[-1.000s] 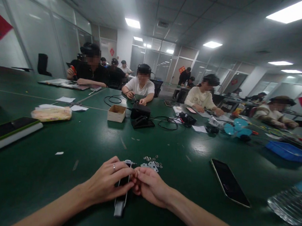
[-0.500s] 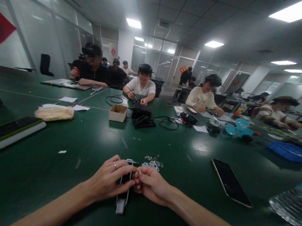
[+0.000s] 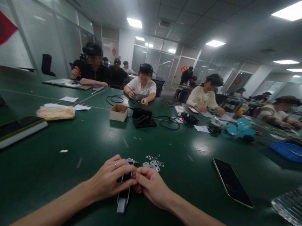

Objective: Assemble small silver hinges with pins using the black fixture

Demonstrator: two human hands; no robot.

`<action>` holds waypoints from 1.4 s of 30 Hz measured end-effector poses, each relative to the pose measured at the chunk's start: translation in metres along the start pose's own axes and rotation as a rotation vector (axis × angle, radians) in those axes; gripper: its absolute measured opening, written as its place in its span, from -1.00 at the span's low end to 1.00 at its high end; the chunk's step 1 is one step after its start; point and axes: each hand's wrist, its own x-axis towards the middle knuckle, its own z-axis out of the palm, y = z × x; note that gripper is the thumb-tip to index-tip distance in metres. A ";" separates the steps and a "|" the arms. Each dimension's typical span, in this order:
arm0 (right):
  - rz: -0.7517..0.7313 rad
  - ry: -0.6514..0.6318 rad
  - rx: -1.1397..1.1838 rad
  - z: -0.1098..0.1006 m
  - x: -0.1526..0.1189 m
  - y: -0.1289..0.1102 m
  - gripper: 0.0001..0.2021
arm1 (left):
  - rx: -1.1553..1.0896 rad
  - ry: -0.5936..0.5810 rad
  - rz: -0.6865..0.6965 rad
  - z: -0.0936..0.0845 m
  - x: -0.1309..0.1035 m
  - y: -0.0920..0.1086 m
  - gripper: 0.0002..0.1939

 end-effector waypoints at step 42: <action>0.012 0.028 0.072 0.007 -0.003 -0.007 -0.62 | 0.053 -0.170 -0.252 -0.017 -0.013 -0.040 -0.82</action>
